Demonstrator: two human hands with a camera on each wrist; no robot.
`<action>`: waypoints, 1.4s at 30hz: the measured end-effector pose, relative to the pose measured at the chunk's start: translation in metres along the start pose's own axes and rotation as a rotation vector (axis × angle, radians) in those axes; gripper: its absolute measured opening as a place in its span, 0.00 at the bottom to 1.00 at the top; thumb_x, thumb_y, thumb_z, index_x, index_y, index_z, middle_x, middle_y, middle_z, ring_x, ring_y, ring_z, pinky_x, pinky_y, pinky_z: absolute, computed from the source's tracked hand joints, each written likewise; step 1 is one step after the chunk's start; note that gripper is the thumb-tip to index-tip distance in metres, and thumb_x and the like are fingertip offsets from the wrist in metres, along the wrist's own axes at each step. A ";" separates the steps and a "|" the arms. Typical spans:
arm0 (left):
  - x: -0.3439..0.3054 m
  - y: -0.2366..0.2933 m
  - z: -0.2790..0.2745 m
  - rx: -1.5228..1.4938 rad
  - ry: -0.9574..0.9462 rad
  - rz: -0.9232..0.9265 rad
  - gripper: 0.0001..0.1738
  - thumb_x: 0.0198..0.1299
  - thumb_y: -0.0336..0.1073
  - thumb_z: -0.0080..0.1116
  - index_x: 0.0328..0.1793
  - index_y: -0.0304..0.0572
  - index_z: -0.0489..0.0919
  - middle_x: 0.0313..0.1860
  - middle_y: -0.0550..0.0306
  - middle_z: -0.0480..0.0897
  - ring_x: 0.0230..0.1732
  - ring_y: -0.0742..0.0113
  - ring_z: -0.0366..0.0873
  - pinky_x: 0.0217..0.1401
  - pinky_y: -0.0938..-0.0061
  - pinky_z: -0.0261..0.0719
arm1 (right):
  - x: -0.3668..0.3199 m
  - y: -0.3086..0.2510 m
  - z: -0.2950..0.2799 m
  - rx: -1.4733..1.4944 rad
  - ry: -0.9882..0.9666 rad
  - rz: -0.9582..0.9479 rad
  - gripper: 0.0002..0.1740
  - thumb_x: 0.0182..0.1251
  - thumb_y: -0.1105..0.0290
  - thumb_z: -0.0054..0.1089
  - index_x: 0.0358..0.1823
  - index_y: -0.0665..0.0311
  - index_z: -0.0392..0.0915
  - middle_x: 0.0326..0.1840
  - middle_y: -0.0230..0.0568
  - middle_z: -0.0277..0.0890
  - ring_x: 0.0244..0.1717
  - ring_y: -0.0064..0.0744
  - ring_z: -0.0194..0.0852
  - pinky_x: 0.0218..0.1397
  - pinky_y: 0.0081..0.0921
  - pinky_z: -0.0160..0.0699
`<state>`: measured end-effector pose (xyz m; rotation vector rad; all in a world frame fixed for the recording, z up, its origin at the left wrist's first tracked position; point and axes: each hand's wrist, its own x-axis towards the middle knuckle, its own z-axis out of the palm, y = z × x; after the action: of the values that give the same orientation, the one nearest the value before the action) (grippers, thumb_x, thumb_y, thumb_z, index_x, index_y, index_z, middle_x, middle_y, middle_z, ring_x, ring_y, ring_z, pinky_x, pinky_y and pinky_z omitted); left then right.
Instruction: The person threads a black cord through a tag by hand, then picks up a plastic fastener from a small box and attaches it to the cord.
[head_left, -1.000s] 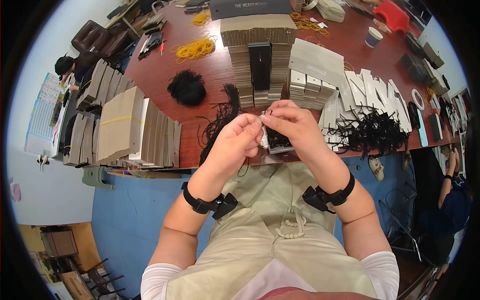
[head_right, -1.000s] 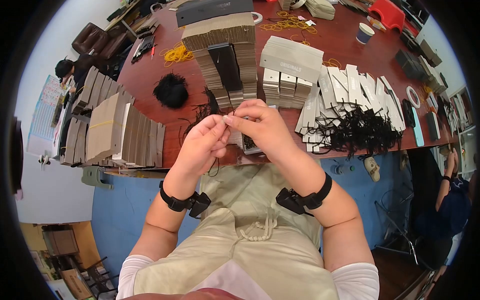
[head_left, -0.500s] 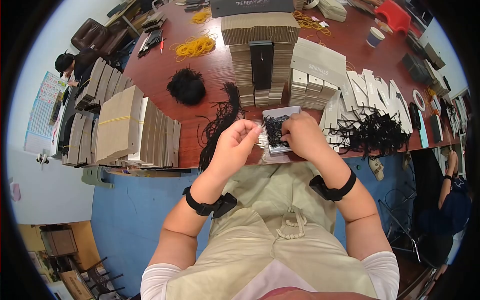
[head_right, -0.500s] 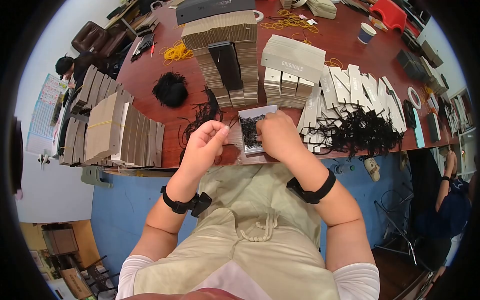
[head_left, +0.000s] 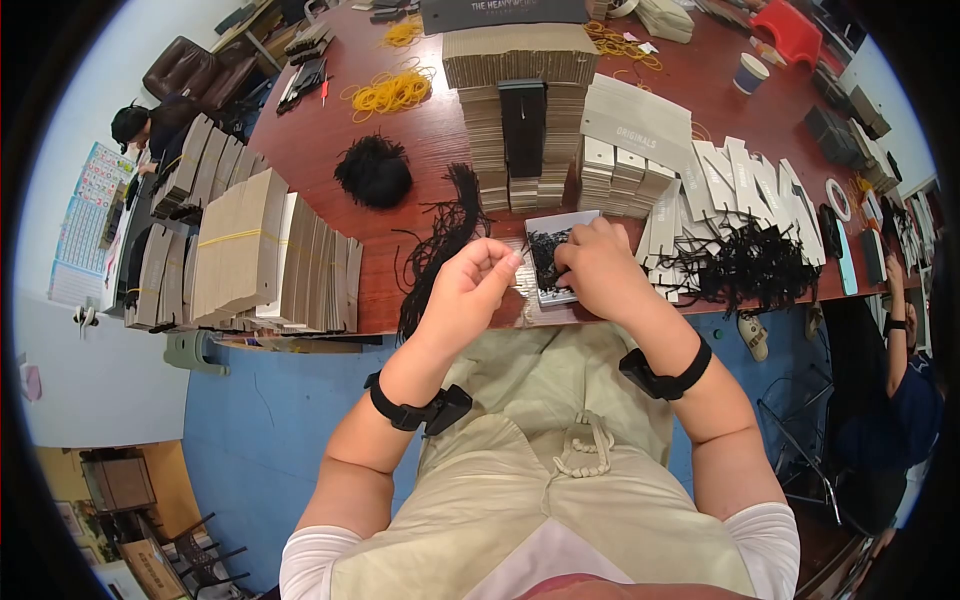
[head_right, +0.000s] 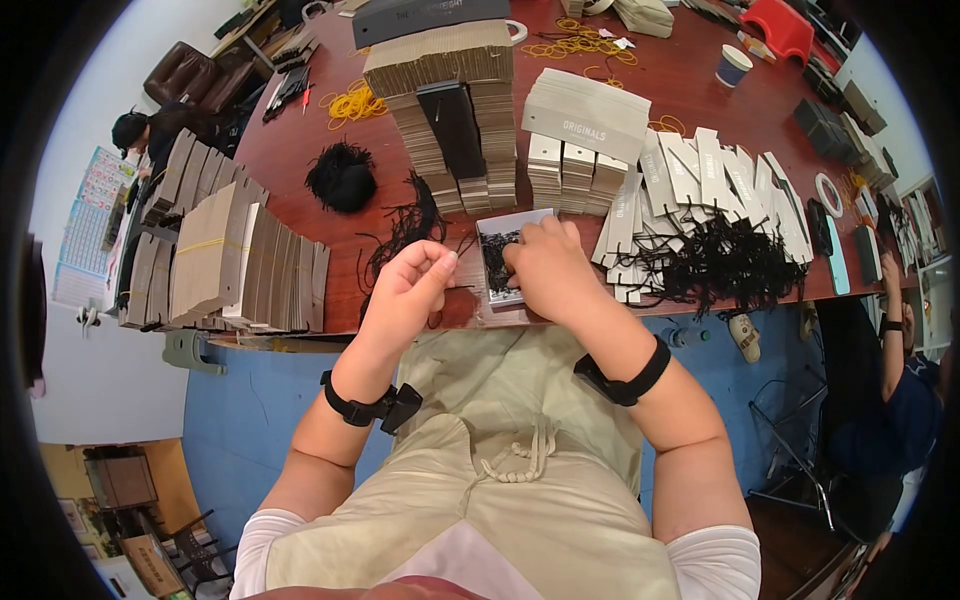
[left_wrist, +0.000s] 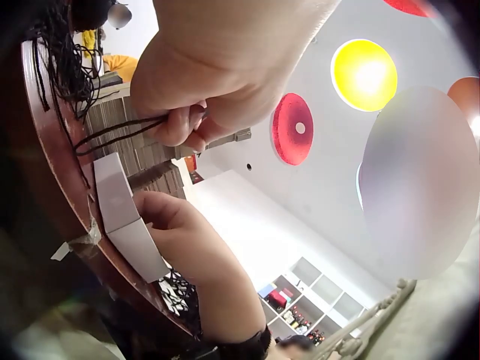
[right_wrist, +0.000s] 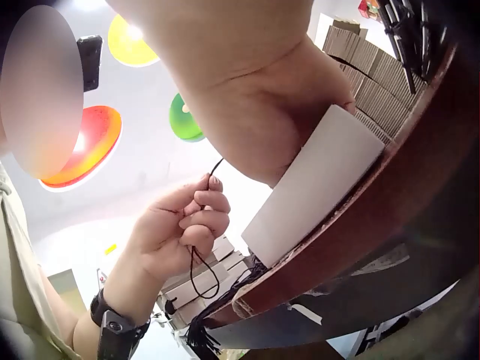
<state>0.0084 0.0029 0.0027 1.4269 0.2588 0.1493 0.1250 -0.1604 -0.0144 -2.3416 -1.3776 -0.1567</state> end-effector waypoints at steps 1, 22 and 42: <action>0.000 0.000 0.000 0.002 0.001 -0.003 0.06 0.65 0.35 0.53 0.40 0.40 0.74 0.27 0.68 0.72 0.19 0.87 0.58 0.19 0.88 0.52 | 0.000 -0.001 0.001 -0.011 0.015 0.000 0.07 0.44 0.71 0.67 0.26 0.59 0.79 0.29 0.33 0.73 0.41 0.40 0.68 0.48 0.35 0.63; -0.001 0.002 0.003 0.041 0.000 0.029 0.06 0.65 0.36 0.53 0.41 0.41 0.74 0.28 0.70 0.71 0.20 0.87 0.58 0.19 0.88 0.54 | 0.005 0.001 -0.029 0.023 0.125 0.122 0.06 0.54 0.72 0.61 0.25 0.67 0.75 0.28 0.47 0.77 0.32 0.42 0.76 0.37 0.30 0.74; -0.004 0.004 0.005 -0.002 -0.028 0.103 0.05 0.65 0.35 0.52 0.41 0.42 0.73 0.28 0.70 0.71 0.21 0.87 0.58 0.20 0.89 0.54 | 0.009 -0.008 -0.022 1.663 -0.064 0.374 0.03 0.66 0.76 0.54 0.38 0.63 0.69 0.30 0.37 0.74 0.27 0.20 0.70 0.31 0.16 0.71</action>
<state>0.0061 -0.0024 0.0079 1.4396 0.1625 0.2134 0.1251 -0.1586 0.0103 -1.0572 -0.5117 0.8408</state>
